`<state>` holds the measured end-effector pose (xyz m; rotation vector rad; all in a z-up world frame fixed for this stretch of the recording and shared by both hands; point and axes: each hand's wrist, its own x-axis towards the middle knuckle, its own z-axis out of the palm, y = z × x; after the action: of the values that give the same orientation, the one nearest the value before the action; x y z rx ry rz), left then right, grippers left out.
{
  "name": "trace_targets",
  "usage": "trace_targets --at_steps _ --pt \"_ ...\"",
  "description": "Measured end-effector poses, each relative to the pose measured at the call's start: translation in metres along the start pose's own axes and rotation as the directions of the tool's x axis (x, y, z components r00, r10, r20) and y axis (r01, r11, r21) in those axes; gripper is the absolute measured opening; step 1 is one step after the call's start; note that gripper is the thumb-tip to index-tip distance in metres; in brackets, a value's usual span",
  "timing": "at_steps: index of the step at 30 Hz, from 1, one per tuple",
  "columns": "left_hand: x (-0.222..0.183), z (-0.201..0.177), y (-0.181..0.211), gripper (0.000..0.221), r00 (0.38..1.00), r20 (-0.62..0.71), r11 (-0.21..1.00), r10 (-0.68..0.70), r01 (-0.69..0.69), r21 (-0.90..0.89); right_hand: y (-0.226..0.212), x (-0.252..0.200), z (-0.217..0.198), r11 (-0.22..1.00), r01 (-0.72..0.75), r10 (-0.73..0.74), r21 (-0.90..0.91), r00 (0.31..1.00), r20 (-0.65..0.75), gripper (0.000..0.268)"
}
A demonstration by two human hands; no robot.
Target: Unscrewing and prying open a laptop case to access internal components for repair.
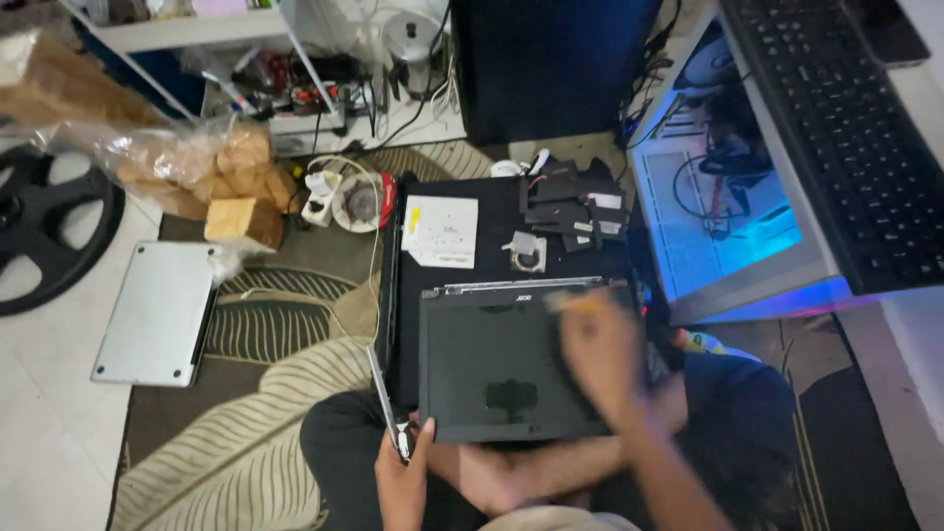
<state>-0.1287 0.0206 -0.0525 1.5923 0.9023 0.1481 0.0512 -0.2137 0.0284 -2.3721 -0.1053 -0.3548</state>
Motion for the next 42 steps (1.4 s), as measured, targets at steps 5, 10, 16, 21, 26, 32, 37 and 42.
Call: trace_targets --at_steps 5,10,16,21,26,32,37,42 --pt "0.006 0.004 0.01 0.032 0.995 -0.067 0.982 -0.073 0.084 0.171 -0.073 -0.023 0.062 0.952 0.136 -0.209 0.273 0.943 0.259 0.013" --pt "0.003 0.004 0.01 0.034 0.99 -0.095 0.957 -0.105 0.126 0.261 -0.019 -0.025 0.064 0.967 0.235 -0.253 0.097 0.928 0.274 0.011" --pt "0.008 0.002 0.0 0.038 0.997 -0.07 0.975 -0.044 0.058 0.213 0.103 0.003 -0.02 0.861 -0.179 0.162 -0.477 0.984 -0.077 0.033" --pt "0.008 0.002 0.004 0.037 0.995 -0.058 0.968 -0.075 0.087 0.234 0.034 -0.016 -0.006 0.947 -0.131 0.145 -0.293 0.989 0.027 0.016" --pt "0.016 0.001 -0.028 0.032 0.999 -0.047 0.995 0.019 -0.015 0.097 -0.064 -0.082 0.044 0.936 0.202 -0.308 0.29 0.869 0.388 0.006" --pt "0.013 -0.002 -0.022 0.032 0.999 -0.046 0.997 -0.022 0.025 0.078 -0.014 -0.033 0.014 0.981 0.152 -0.185 0.123 0.925 0.33 0.01" --pt "0.015 -0.001 -0.026 0.032 0.998 -0.054 0.992 -0.011 0.017 0.127 0.059 -0.006 -0.021 0.938 -0.116 0.092 -0.326 0.992 -0.087 0.02" --pt "0.019 -0.002 -0.028 0.032 0.999 -0.034 0.995 -0.027 0.03 0.091 -0.057 -0.061 -0.016 0.993 -0.081 0.026 0.086 0.862 0.506 0.018"
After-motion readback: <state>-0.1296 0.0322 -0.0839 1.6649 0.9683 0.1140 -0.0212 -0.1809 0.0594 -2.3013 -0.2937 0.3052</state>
